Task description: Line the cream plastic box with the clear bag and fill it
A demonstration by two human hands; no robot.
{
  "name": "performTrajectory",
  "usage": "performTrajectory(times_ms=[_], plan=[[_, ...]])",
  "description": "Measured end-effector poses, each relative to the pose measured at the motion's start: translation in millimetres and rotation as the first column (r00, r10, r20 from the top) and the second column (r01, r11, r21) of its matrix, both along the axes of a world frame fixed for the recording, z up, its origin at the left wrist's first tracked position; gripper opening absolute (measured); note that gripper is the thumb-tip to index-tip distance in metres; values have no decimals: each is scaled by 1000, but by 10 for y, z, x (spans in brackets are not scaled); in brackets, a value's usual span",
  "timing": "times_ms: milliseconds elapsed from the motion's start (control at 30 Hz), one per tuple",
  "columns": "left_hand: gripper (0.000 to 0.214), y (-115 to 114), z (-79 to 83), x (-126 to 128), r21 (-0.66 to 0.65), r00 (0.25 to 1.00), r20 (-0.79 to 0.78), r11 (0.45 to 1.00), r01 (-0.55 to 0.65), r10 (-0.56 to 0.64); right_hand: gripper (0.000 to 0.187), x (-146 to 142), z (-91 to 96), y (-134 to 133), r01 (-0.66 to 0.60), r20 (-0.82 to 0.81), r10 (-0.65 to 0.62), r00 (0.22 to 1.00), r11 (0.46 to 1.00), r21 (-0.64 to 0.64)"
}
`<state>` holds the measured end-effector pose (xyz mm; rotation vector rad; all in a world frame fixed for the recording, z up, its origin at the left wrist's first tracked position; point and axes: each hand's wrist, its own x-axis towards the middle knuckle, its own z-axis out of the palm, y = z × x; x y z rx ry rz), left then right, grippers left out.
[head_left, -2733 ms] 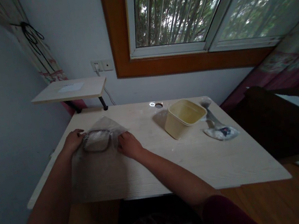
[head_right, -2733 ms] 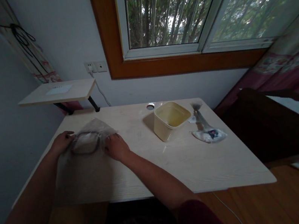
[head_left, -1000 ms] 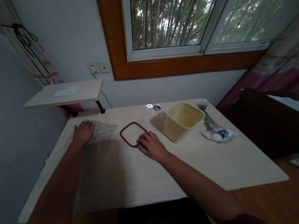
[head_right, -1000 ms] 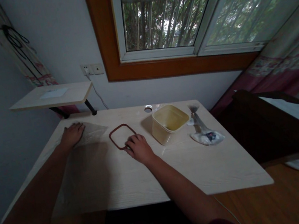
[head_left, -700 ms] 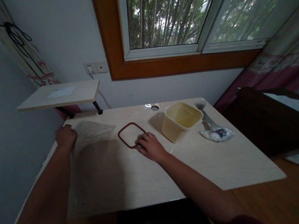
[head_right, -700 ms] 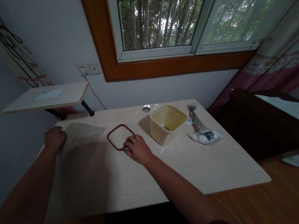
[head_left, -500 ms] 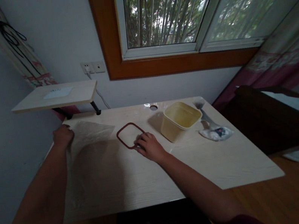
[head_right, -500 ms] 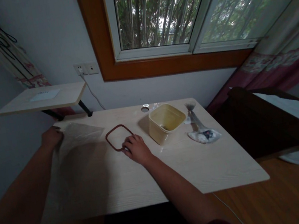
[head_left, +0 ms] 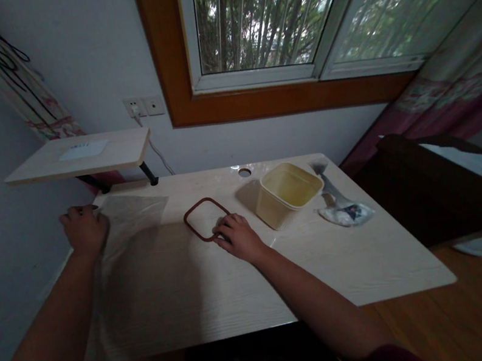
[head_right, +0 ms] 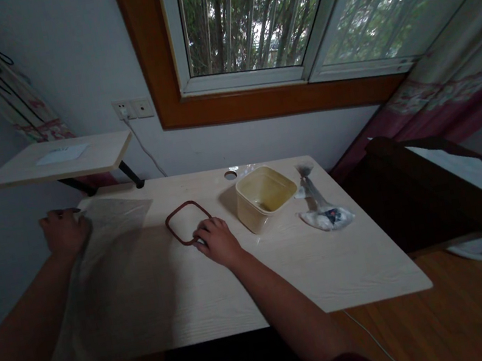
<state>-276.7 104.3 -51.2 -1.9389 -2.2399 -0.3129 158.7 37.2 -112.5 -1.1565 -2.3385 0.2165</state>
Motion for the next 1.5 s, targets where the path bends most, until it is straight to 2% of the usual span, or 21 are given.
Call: performTrajectory(times_ms=[67,100,200,233,400,533,633,767,1033,1167,1267,1367,1433,1500], plan=[[42,-121,-37,105,-17,998,-54,1000,-17,16,24,1,-1,2,-5,-3,5,1000,1000,-2],[41,-205,-64,170,-81,997,-67,997,22,-27,24,2,0,2,-8,-4,8,1000,1000,-2],[41,-566,-152,398,-351,971,-28,912,212,-237,24,2,7,-1,-3,-14,3,1000,1000,1],[44,-710,-176,476,-401,966,-20,887,228,-257,24,3,10,-4,3,-16,-3,1000,1000,2],[42,-1341,-202,735,-454,971,-102,879,148,-217,22,4,25,-20,42,-8,-42,999,999,-12],[42,-1563,-141,789,-515,969,-132,850,111,-207,25,5,36,-23,37,-12,-37,999,999,-21],[35,-1606,-81,818,-566,967,-148,820,87,-205,24,4,38,-22,37,-11,-37,999,999,-26],[32,-1574,-24,873,-602,971,-103,791,112,-216,21,6,38,-27,39,-12,-39,999,999,-16],[25,-1418,-76,1065,-564,980,12,808,170,-198,23,-9,27,-30,30,2,-30,1000,1000,6],[25,-1375,-123,1195,-549,968,85,800,242,-234,24,-32,-6,-33,-68,-37,69,997,997,19],[28,-1338,-109,1366,-460,952,122,834,303,-279,38,-45,14,-59,-213,-110,215,970,976,34],[28,-1282,-88,1595,-284,920,118,875,393,-375,44,-24,98,-119,-308,-159,313,936,950,53],[29,-1241,-100,1744,-180,886,118,868,464,-449,41,34,173,-185,-345,-171,351,921,936,67],[32,-1201,-141,1862,-129,858,127,849,512,-498,38,148,242,-280,-359,-159,365,917,931,68]])
